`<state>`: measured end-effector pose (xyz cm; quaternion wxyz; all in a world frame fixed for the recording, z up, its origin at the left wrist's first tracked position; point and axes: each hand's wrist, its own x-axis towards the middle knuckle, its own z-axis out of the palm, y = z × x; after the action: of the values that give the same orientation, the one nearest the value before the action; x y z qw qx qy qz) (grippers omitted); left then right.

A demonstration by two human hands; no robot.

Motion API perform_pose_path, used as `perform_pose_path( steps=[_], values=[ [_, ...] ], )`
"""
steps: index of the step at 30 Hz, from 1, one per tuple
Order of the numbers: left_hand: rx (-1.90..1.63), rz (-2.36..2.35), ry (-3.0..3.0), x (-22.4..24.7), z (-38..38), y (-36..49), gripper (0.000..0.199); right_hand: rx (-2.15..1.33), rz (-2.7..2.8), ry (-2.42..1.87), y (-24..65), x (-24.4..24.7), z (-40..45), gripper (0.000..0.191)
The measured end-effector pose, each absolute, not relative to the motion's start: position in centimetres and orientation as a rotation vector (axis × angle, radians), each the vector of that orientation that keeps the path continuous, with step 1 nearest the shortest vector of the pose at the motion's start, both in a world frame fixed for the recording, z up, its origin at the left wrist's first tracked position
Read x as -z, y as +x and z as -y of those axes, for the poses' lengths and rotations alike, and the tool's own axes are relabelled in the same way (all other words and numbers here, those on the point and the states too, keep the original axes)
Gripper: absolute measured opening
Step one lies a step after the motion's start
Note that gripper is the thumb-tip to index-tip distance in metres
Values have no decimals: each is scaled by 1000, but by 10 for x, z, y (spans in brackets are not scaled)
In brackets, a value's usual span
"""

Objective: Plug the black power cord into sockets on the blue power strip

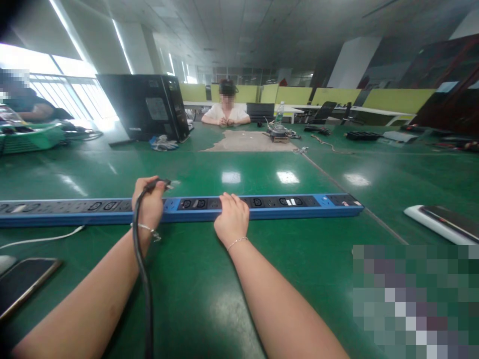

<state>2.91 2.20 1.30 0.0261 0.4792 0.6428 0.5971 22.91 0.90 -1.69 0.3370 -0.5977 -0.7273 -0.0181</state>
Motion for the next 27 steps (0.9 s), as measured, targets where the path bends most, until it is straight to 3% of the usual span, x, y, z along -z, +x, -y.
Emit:
perform_pose_path(
  steps=[8, 27],
  values=[
    [-1321, -1944, 1702, -15, 1, -11, 31, 16, 1878, -1549, 228, 16, -9, 50],
    [-1295, -2096, 2107, 8, 0, 0, 30, 8, 1890, -1563, 228, 15, -9, 51]
  ],
)
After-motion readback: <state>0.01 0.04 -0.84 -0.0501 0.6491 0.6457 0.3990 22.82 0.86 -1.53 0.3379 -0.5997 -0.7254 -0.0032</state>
